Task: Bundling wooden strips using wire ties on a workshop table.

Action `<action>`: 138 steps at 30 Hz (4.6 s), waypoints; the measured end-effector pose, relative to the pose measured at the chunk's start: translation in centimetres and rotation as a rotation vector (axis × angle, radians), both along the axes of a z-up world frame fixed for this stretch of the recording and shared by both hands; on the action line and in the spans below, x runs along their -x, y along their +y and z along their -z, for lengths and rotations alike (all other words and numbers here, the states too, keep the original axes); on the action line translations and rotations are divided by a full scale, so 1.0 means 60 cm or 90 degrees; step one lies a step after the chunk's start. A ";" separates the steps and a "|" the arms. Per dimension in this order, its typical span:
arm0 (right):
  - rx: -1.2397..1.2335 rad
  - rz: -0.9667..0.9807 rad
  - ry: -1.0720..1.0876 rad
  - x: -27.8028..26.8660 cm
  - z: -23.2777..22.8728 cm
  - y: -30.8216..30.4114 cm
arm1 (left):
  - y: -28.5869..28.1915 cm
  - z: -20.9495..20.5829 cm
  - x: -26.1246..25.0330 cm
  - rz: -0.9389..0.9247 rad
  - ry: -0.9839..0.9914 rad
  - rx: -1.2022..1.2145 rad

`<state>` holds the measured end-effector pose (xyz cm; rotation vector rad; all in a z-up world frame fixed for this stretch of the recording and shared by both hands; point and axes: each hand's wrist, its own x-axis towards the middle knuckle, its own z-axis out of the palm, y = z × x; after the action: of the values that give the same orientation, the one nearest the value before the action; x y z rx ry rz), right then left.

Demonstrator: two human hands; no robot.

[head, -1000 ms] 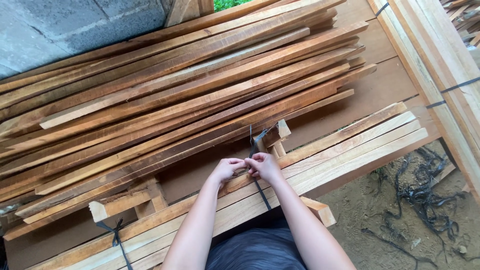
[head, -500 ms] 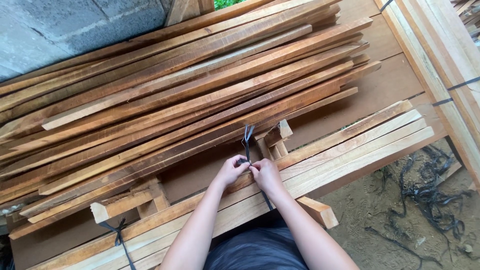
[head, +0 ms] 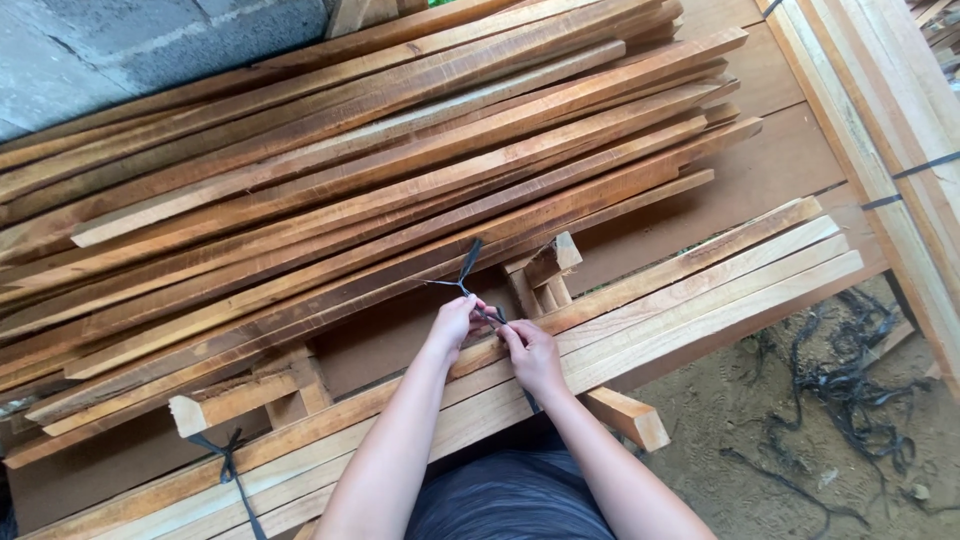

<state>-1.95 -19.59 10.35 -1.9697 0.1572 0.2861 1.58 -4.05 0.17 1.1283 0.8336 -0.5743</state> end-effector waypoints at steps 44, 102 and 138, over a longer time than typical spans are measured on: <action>0.223 -0.166 0.191 -0.055 0.038 0.001 | 0.000 -0.139 -0.001 0.107 -0.184 0.039; 0.188 -0.045 0.383 -0.034 0.041 0.007 | 0.032 -0.073 0.033 0.252 -0.164 -0.019; 0.444 -0.349 0.043 -0.012 -0.074 0.013 | -0.033 0.128 0.010 0.196 0.042 -0.286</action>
<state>-1.22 -18.79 14.82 -2.6774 -0.2886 0.7290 0.98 -6.05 -7.53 1.6744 0.8749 -0.7008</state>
